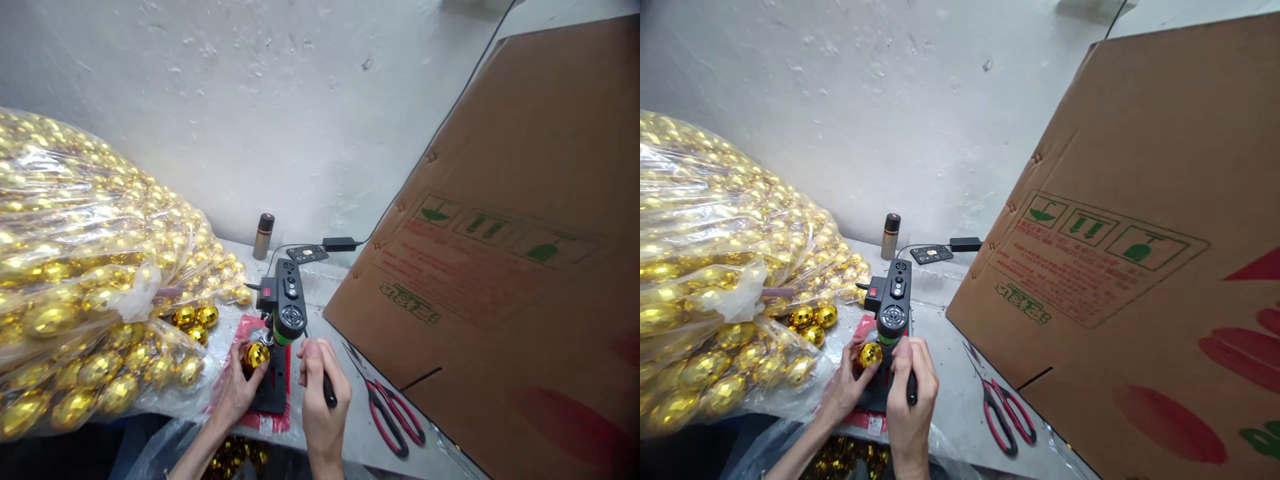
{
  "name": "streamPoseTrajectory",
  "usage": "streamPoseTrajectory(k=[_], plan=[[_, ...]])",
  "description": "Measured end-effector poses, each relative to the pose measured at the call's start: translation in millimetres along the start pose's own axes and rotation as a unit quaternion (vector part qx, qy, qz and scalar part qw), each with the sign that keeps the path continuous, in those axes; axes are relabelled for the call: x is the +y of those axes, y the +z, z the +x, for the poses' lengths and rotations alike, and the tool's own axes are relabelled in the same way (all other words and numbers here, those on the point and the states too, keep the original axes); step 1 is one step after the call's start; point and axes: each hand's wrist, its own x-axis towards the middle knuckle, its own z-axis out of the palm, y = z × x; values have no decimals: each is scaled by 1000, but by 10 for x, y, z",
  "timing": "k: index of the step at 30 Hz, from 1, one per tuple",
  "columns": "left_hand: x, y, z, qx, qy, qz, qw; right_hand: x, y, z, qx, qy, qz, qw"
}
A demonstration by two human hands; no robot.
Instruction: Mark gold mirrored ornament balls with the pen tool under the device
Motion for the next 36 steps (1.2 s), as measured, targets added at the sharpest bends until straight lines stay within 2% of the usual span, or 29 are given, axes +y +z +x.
streamPoseTrajectory(k=[4,11,14,20,25,36], plan=[[-108,49,-1,-1,62,92,994,-3,-3,-3,-4,-1,9,1000],[-31,8,42,-83,151,137,976,63,-18,-84,-11,-22,13,1000],[-9,-15,69,-109,145,151,972,125,-33,-142,-19,-51,6,998],[-29,-33,66,-117,133,163,971,406,14,-311,-4,-147,-10,989],[28,-32,49,-119,124,157,973,575,91,-423,34,-129,-14,991],[58,-19,43,-112,117,167,973,715,138,-509,52,-132,-4,990]])
